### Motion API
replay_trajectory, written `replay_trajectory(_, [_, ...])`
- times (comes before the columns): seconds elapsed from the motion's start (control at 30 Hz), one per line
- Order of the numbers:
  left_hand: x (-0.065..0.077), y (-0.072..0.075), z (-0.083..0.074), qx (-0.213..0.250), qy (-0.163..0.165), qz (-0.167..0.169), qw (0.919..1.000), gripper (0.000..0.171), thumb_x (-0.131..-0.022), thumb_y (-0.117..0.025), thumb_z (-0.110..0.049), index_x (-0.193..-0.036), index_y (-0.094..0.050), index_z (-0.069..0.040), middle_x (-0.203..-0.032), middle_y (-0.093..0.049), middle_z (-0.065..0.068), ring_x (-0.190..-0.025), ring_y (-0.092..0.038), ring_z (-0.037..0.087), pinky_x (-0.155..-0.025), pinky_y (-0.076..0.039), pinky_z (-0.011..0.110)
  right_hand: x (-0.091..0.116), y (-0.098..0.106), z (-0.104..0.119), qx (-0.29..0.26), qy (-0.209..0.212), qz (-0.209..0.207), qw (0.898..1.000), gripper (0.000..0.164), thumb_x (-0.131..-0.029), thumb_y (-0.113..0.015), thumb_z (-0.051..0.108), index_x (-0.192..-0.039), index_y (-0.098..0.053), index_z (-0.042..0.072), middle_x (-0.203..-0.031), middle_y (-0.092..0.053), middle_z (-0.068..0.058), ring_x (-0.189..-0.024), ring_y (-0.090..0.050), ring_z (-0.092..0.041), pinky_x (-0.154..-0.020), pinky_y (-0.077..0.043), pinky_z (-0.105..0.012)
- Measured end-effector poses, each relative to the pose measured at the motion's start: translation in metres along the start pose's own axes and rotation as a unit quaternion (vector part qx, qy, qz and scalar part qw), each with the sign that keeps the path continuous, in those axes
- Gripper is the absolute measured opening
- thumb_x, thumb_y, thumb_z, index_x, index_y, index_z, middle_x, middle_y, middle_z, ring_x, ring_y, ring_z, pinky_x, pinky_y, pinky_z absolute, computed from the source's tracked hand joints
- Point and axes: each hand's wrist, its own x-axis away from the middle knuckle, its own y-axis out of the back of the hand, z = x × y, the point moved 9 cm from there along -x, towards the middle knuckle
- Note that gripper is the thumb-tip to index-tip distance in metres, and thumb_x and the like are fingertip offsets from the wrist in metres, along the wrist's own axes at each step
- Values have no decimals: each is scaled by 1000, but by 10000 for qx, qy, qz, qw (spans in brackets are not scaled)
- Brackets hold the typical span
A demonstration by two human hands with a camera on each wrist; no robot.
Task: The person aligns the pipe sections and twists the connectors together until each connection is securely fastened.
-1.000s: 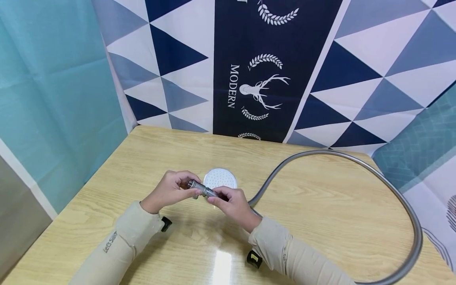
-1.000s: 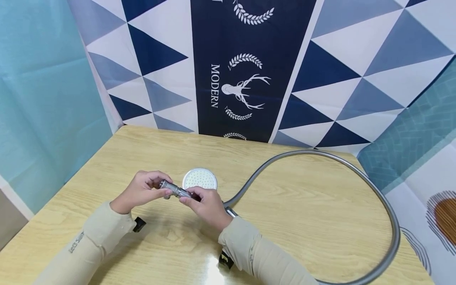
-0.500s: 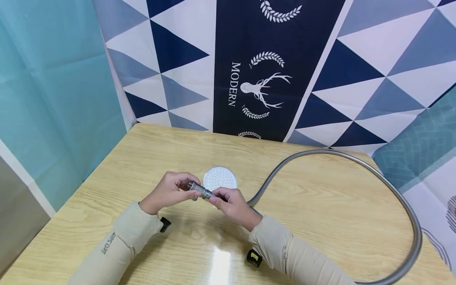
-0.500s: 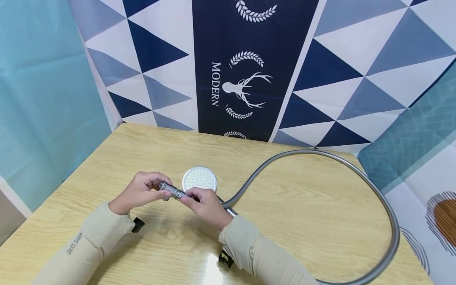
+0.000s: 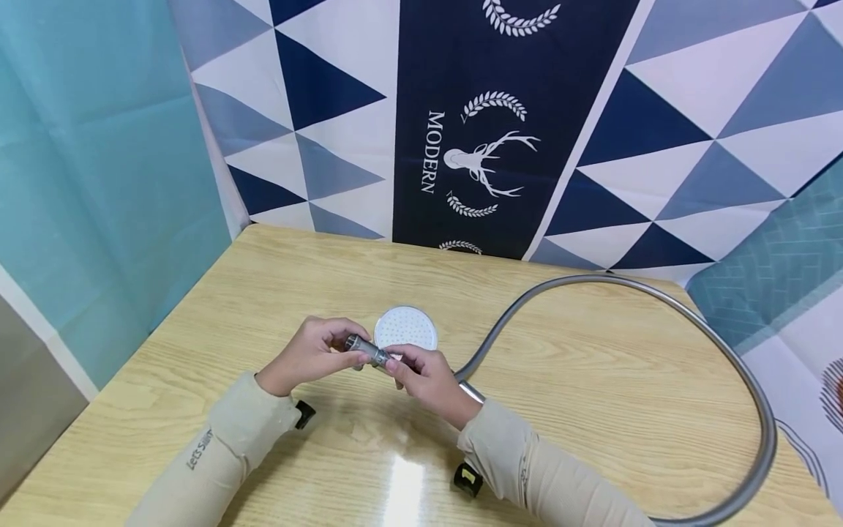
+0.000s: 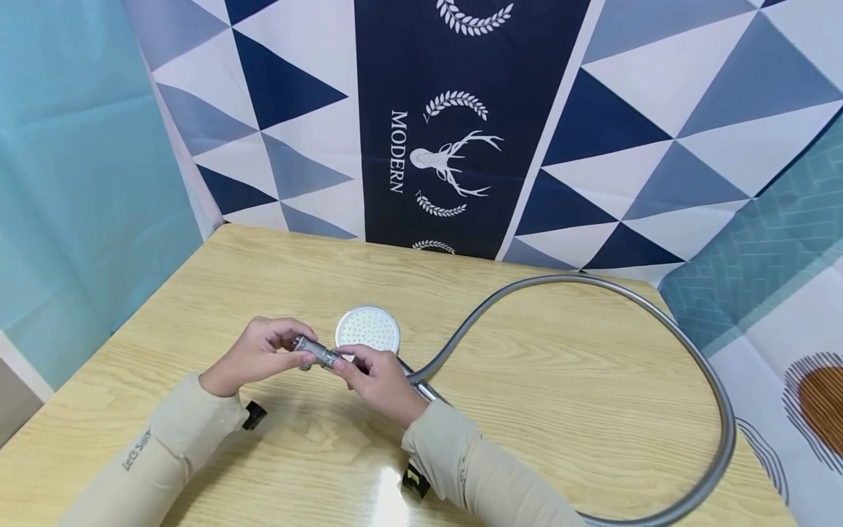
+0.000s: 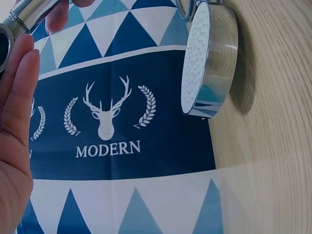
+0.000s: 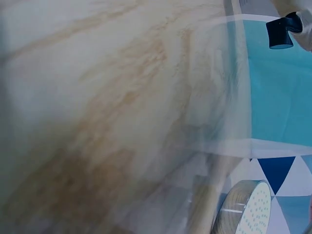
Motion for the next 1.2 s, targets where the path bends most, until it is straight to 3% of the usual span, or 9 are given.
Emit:
replay_trajectory(0.1, [1, 0, 1, -15, 16, 1, 10000, 11, -83, -71, 5, -91, -65, 7, -74, -69, 13, -62, -64, 6, -57, -54, 27, 1, 0, -3, -37, -237, -138, 9996, 36, -90, -62, -1, -122, -51, -11, -64, -53, -4, -53, -41, -3, -48, -34, -19])
replay_trajectory(0.2, [1, 0, 0, -34, 19, 10, 10000, 11, -84, -71, 2, -91, -65, 8, -74, -69, 14, -63, -64, 7, -58, -55, 27, 2, 0, -2, 52, -144, -287, 9995, 40, -82, -71, -5, -115, -48, -9, -64, -53, -1, -53, -39, -2, -49, -33, -19])
replay_trajectory(0.37, [1, -1, 0, -94, 41, 9, 9999, 12, -84, -71, 0, -91, -65, 7, -74, -69, 13, -63, -64, 7, -58, -54, 27, 3, -1, 1, 145, 159, -476, 9986, 33, -77, -74, -9, -97, -48, -3, -64, -60, -11, -53, -43, -2, -48, -35, -19])
replay_trajectory(0.5, [1, 1, 1, -129, 40, -38, 9999, 12, -84, -72, 0, -91, -65, 7, -75, -69, 14, -63, -63, 6, -56, -54, 26, 2, 0, 2, -28, 233, -571, 9981, 29, -76, -74, -11, -93, -51, -7, -73, -65, -20, -59, -50, -1, -51, -41, -17])
replay_trajectory(0.7, [0, 1, 2, 38, 73, -66, 9999, 14, -85, -71, 0, -92, -64, 9, -77, -68, 17, -64, -64, 7, -55, -54, 27, 2, 1, 3, -259, 440, -585, 9970, 20, -78, -71, -13, -92, -57, -12, -84, -66, -26, -68, -56, 0, -56, -47, -17])
replay_trajectory(1.0, [-1, 1, 1, 49, 68, -62, 9999, 16, -87, -70, -5, -92, -64, 9, -75, -68, 16, -62, -64, 9, -55, -54, 27, 1, 3, 4, -203, 384, -398, 9983, 5, -87, -63, -7, -89, -61, -11, -68, -59, -16, -58, -48, -5, -50, -41, -19])
replay_trajectory(1.2, [0, 1, 1, 27, 10, -93, 10000, 16, -87, -70, -5, -92, -64, 9, -75, -68, 16, -62, -65, 9, -54, -54, 26, 0, 1, 4, -62, 297, -219, 9993, 8, -91, -58, -6, -90, -64, -11, -64, -55, -11, -55, -46, -6, -48, -39, -20])
